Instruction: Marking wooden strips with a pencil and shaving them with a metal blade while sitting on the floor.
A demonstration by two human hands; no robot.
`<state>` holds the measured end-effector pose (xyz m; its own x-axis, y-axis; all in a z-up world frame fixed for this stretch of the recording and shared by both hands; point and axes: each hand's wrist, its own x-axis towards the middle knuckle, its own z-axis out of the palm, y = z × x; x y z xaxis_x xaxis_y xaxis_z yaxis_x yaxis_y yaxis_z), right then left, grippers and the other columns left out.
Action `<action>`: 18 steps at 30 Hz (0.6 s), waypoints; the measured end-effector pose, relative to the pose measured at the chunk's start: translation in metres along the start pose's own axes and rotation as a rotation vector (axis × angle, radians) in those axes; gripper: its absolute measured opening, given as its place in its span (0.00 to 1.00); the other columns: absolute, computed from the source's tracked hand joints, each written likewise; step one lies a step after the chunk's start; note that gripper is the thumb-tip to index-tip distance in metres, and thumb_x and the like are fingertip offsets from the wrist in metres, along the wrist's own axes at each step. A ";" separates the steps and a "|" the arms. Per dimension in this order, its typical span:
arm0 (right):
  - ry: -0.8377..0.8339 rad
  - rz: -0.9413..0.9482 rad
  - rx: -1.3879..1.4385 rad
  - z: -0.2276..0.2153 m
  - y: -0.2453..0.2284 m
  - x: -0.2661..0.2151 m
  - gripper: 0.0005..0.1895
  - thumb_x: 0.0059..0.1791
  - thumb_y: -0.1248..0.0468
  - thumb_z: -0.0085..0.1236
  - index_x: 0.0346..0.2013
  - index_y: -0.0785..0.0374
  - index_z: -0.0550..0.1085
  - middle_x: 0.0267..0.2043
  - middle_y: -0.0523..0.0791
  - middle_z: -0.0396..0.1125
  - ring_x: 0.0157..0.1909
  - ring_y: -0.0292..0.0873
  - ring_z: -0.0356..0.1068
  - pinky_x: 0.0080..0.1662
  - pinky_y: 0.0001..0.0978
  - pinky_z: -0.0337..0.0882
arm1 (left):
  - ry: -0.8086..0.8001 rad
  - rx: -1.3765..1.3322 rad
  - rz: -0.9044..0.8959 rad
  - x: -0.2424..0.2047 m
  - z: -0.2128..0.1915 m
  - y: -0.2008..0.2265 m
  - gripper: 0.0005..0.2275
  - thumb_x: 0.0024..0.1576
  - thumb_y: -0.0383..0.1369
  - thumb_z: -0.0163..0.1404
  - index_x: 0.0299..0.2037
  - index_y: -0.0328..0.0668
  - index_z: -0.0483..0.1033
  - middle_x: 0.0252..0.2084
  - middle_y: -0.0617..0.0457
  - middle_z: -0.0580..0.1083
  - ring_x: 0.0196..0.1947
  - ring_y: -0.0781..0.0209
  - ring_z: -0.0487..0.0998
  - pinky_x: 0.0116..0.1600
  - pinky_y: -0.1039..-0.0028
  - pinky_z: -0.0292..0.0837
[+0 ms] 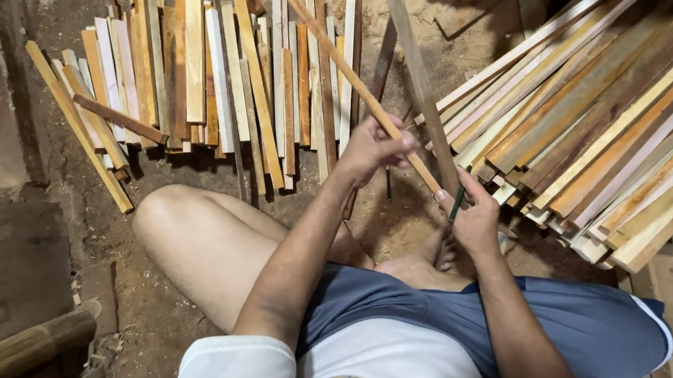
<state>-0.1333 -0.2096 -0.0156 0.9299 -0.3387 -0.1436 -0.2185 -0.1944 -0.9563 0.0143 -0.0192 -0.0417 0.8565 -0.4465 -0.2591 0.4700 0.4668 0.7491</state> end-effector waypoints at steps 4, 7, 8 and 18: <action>-0.028 0.033 0.064 -0.004 0.011 0.016 0.33 0.46 0.66 0.71 0.65 0.63 0.71 0.54 0.57 0.72 0.54 0.43 0.70 0.51 0.36 0.75 | -0.079 -0.039 -0.070 -0.005 0.003 -0.017 0.20 0.52 0.24 0.63 0.51 0.34 0.67 0.42 0.40 0.79 0.38 0.47 0.84 0.37 0.54 0.87; -0.072 0.066 -0.021 -0.017 0.017 0.025 0.34 0.47 0.63 0.69 0.67 0.62 0.69 0.55 0.60 0.71 0.54 0.47 0.70 0.49 0.40 0.75 | 0.061 0.037 -0.047 0.007 -0.013 -0.037 0.17 0.51 0.25 0.64 0.46 0.33 0.70 0.37 0.43 0.79 0.31 0.48 0.84 0.31 0.57 0.86; -0.125 0.089 0.009 -0.020 0.018 0.028 0.33 0.48 0.64 0.69 0.67 0.61 0.70 0.54 0.57 0.72 0.52 0.43 0.70 0.48 0.37 0.76 | 0.048 0.043 -0.056 0.007 -0.017 -0.038 0.17 0.52 0.25 0.64 0.46 0.33 0.70 0.37 0.42 0.79 0.32 0.47 0.84 0.32 0.56 0.87; -0.393 0.350 0.545 -0.005 0.008 0.041 0.33 0.46 0.70 0.65 0.64 0.75 0.66 0.52 0.64 0.71 0.47 0.60 0.76 0.42 0.53 0.81 | 0.004 0.141 -0.079 -0.004 0.007 0.004 0.15 0.55 0.26 0.60 0.47 0.33 0.69 0.35 0.45 0.78 0.31 0.45 0.84 0.32 0.57 0.87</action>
<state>-0.0986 -0.2293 -0.0276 0.8925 0.0762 -0.4446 -0.4381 0.3812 -0.8141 0.0114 -0.0210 -0.0330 0.8190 -0.4742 -0.3232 0.5016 0.3182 0.8044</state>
